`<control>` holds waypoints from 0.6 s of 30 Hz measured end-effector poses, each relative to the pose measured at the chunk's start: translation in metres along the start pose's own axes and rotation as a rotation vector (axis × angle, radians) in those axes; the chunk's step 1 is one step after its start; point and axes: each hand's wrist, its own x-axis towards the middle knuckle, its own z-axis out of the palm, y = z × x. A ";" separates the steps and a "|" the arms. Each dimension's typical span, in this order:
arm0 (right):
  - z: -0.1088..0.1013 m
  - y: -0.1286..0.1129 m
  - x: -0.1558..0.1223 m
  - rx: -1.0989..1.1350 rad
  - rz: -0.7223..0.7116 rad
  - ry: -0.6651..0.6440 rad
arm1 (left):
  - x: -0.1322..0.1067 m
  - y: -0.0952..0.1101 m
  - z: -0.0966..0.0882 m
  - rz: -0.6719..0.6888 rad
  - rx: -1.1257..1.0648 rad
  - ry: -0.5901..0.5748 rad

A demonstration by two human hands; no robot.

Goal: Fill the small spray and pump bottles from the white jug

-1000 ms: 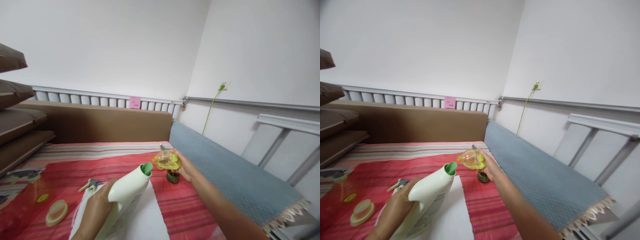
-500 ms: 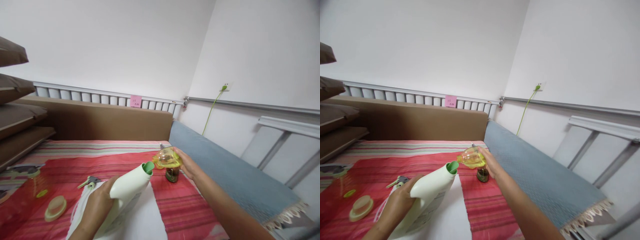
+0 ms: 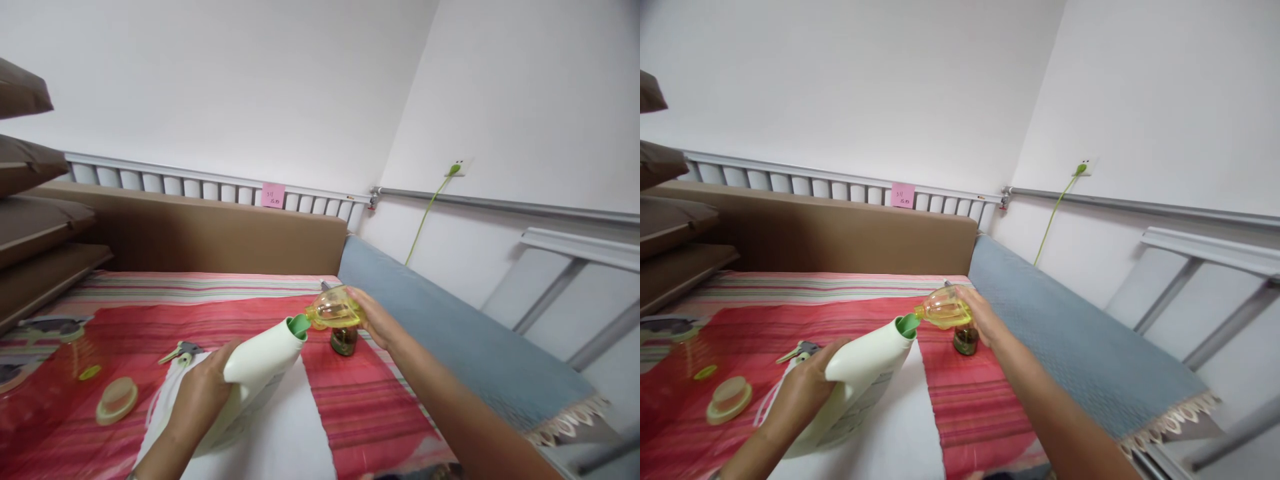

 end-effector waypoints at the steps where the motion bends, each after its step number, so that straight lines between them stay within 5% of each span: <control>1: 0.000 0.000 0.000 -0.015 -0.007 -0.003 | 0.000 0.000 0.000 0.003 -0.001 -0.002; 18: -0.002 -0.005 0.002 -0.204 -0.059 0.012 | -0.001 0.006 -0.005 0.007 -0.016 -0.007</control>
